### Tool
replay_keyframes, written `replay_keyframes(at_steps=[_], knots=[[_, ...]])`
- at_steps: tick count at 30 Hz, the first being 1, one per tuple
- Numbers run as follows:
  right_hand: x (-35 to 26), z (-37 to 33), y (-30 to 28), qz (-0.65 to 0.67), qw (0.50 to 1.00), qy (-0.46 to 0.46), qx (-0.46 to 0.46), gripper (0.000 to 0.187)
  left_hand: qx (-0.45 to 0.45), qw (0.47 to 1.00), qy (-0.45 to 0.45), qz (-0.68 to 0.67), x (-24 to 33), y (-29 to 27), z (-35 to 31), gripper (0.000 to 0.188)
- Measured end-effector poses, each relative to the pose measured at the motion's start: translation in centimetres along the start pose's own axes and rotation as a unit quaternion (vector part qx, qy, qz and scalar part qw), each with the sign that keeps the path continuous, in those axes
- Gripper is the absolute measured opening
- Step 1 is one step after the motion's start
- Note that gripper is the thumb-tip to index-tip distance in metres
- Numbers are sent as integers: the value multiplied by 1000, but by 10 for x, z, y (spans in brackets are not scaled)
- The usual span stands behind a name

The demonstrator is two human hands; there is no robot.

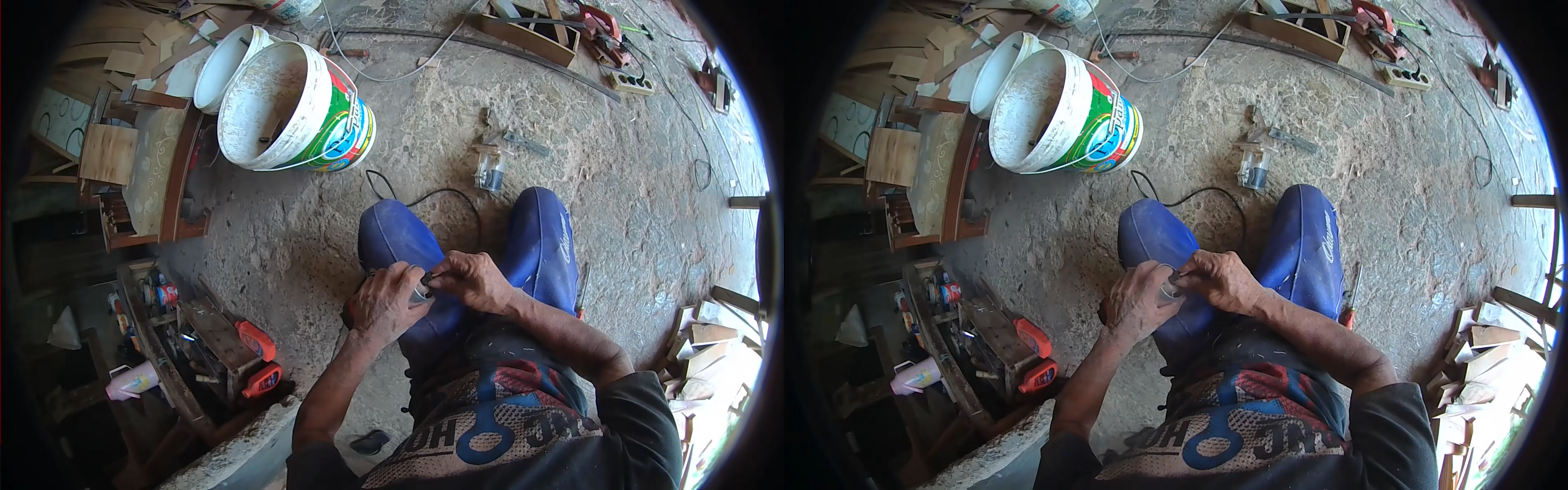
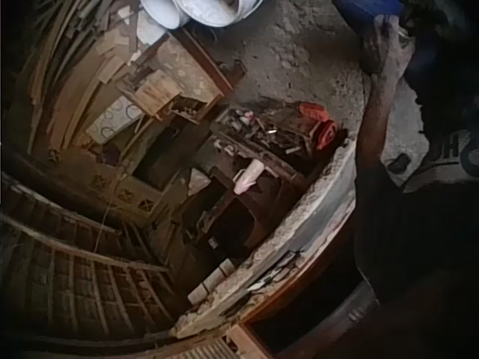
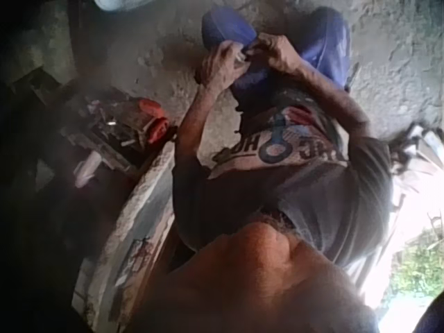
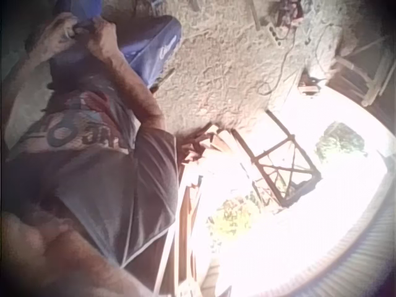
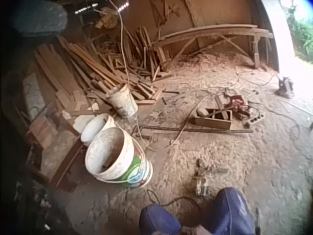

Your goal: The person uses a chisel and mallet on a piece of wood, then attaches a baseplate to a handheld router with a screwdriver before using the tool on a wooden board.

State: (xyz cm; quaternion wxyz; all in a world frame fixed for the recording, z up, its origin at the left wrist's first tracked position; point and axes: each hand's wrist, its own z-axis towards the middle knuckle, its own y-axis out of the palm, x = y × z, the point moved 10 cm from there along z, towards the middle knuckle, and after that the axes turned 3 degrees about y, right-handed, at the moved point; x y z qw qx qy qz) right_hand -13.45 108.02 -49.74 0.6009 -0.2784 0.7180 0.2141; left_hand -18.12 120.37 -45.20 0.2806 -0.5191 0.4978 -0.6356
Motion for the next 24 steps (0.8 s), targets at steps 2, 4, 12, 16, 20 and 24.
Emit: replay_keyframes(at_steps=[2,4,12,16,20,24], knots=[[-4,0,0,-8,1000,-15,7,16,4,1000,2,-1,0,0,0,67],[-7,-1,0,-21,999,-36,13,16,5,1000,3,3,1,-2,0,67],[5,9,0,19,993,43,-112,13,9,1000,5,6,4,-5,2,65],[-18,7,-10,-95,990,-93,-53,12,18,1000,2,-1,2,-6,3,64],[-29,-1,-9,-69,991,-116,-7,13,26,1000,4,-15,0,-6,0,63],[-24,2,0,-89,986,-133,-47,17,33,999,7,-14,2,-7,1,64]])
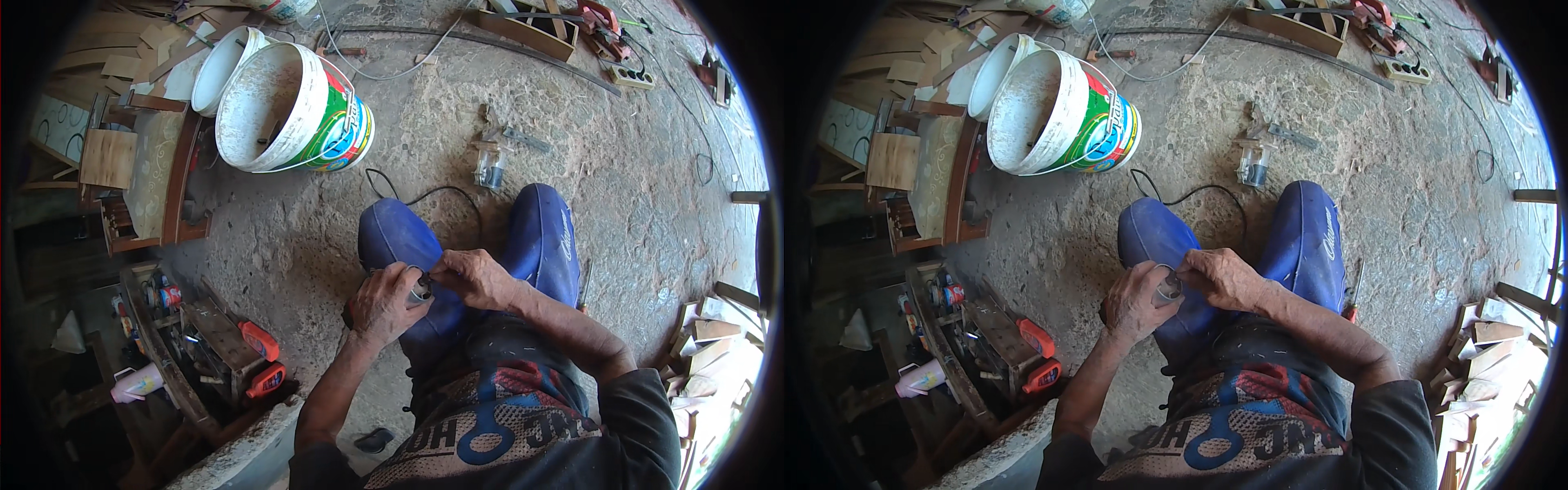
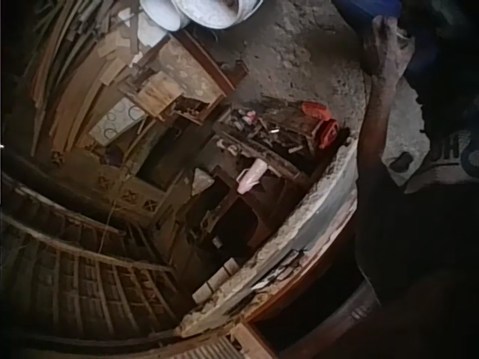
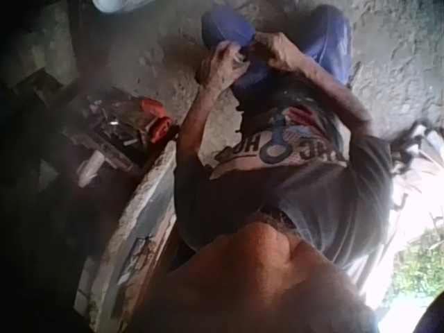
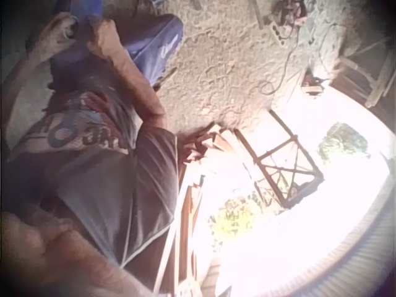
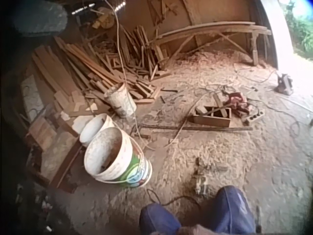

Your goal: The person uses a chisel and mallet on a piece of wood, then attaches a baseplate to a handheld router with a screwdriver before using the tool on a wooden board.

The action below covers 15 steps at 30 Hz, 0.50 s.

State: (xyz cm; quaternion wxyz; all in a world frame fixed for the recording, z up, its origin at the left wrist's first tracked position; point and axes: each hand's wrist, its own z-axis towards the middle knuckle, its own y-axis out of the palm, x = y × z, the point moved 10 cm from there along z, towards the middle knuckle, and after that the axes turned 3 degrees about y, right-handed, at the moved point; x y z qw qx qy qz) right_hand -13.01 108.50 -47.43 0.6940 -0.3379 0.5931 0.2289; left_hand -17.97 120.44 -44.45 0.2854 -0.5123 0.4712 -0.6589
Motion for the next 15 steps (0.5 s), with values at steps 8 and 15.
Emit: replay_keyframes(at_steps=[8,15], knots=[[-6,-5,4,-37,998,-6,49,11,24,999,24,-5,2,-2,-6,66],[-46,-8,-47,9,991,12,133,10,74,996,33,-23,-4,-8,-18,69]])
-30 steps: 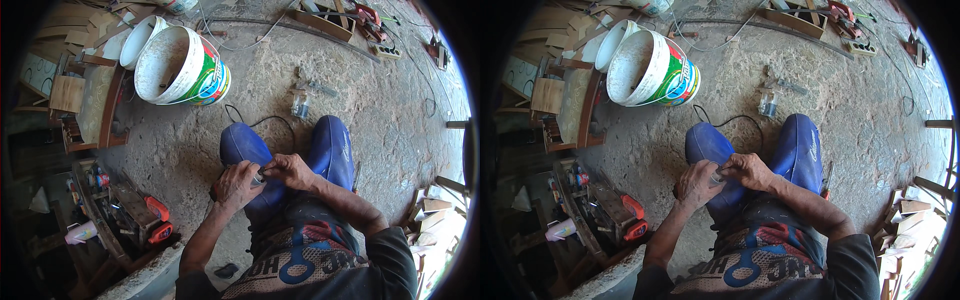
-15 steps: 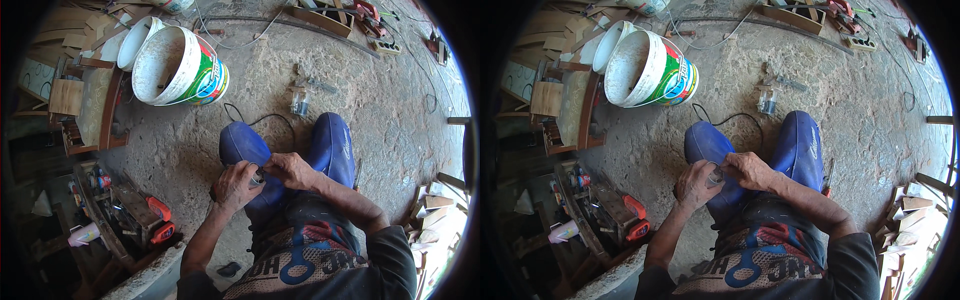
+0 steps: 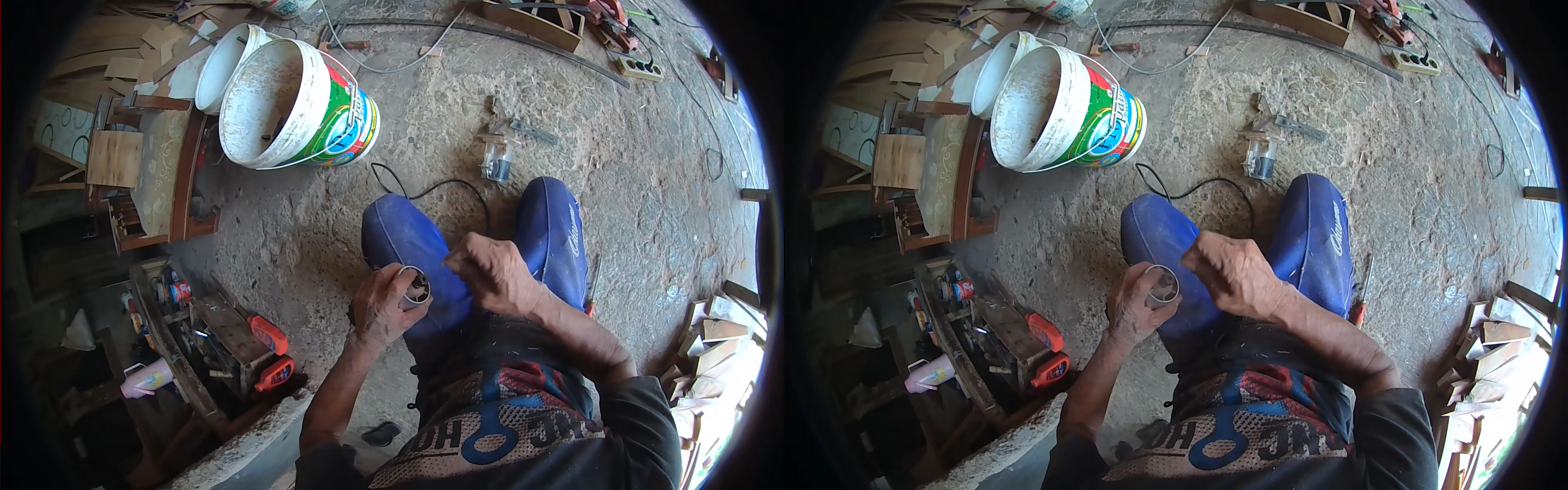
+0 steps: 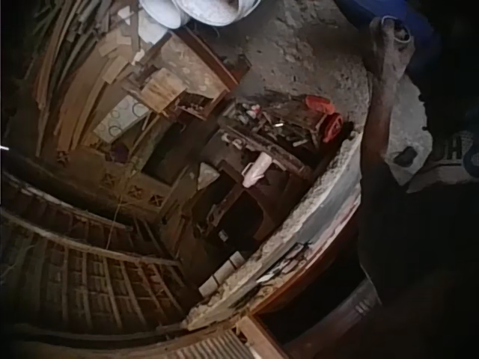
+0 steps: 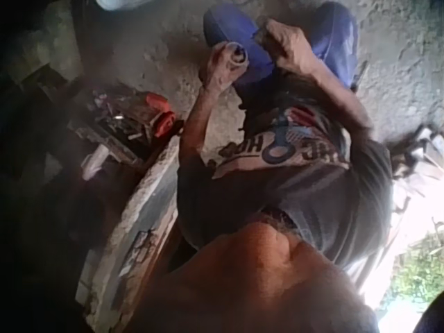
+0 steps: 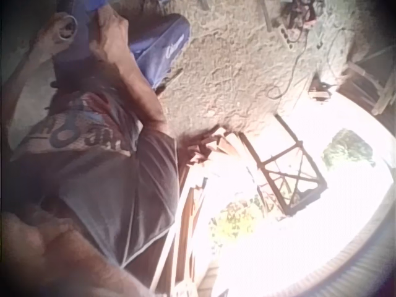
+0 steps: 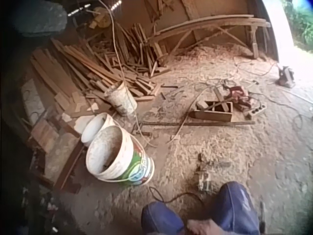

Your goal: The person uses a chisel and mallet on a piece of wood, then attaches a baseplate to a handheld router with a screwdriver before using the tool on a wooden board.

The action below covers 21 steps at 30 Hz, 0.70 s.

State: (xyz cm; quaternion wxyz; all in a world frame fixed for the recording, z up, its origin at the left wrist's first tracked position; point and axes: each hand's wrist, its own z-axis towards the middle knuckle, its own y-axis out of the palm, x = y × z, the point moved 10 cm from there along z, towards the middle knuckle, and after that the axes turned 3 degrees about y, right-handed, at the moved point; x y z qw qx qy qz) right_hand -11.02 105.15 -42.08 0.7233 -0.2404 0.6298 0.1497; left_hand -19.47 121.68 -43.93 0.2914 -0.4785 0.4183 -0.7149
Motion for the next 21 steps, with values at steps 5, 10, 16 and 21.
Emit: replay_keyframes(at_steps=[5,10,16,21], knots=[[38,-14,28,179,968,164,-71,8,58,996,41,-57,3,-13,-8,72],[60,-36,71,331,914,205,-118,9,76,993,60,-72,13,-22,-20,71],[41,-35,74,252,948,142,-132,10,66,995,38,-58,22,-28,-29,72],[30,-31,71,199,966,90,-138,12,76,995,29,-60,24,-27,-27,70]])
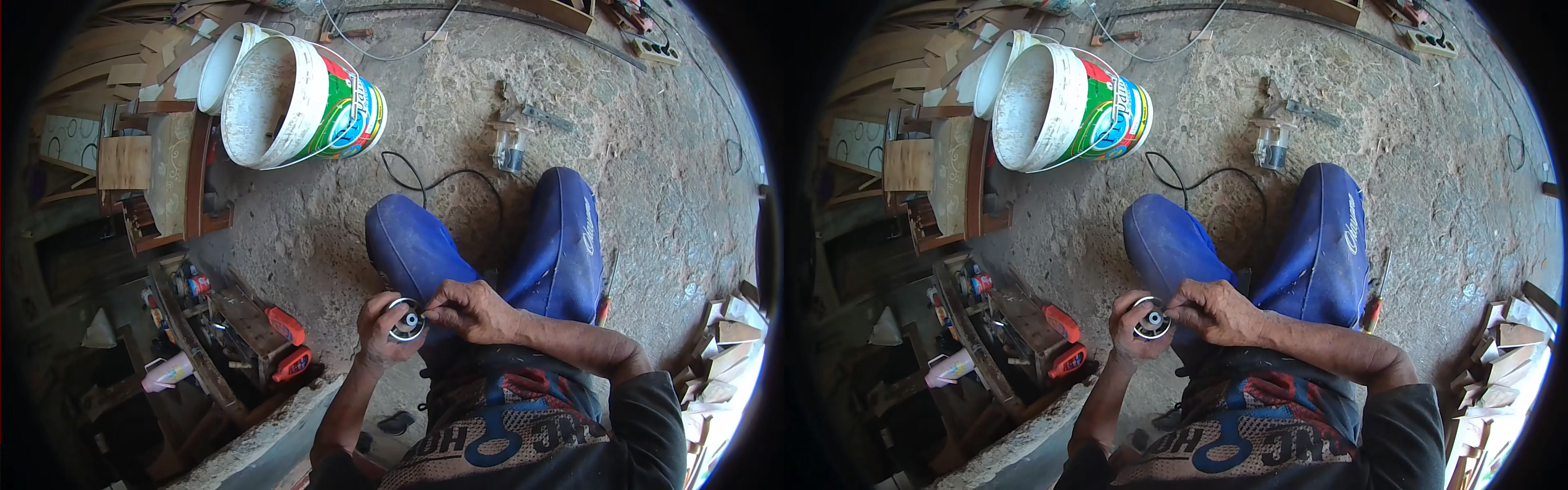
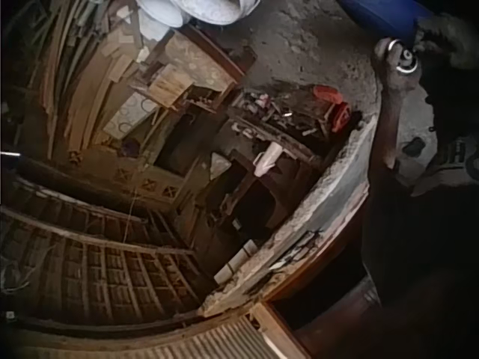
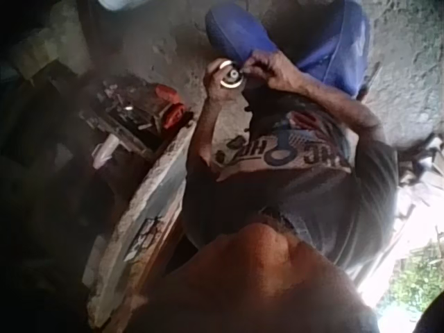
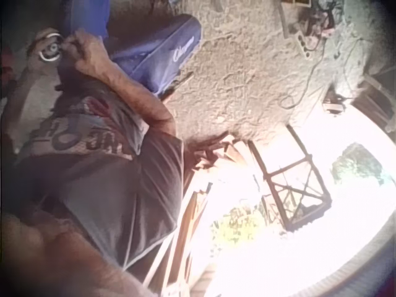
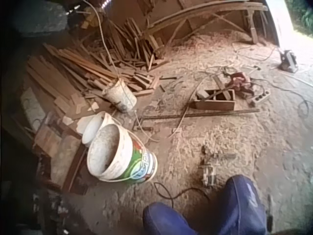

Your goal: The person uses a chisel and mallet on a piece of wood, then attaches a baseplate to a handheld router with a screwdriver before using the tool on a wooden board.

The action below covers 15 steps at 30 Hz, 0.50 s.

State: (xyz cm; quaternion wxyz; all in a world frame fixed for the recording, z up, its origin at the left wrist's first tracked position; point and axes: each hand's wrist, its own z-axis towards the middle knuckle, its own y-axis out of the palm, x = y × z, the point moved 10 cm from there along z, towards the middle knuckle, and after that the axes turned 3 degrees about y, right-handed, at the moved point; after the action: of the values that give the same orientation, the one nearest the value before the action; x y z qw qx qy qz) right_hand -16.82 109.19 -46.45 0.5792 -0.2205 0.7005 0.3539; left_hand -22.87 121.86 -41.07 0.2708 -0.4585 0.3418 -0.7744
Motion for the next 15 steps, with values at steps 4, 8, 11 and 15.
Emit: replay_keyframes(at_steps=[4,8,11,15], knots=[[-1,0,0,-33,999,-31,5,11,4,1000,0,2,-1,3,5,69],[4,1,-5,-64,997,-33,21,12,-34,999,-5,22,-2,11,16,55],[9,0,-12,-55,997,-25,37,13,-64,997,-13,31,-5,17,23,47],[11,0,-17,-86,995,-30,47,13,-63,997,-9,49,-5,19,28,47]])
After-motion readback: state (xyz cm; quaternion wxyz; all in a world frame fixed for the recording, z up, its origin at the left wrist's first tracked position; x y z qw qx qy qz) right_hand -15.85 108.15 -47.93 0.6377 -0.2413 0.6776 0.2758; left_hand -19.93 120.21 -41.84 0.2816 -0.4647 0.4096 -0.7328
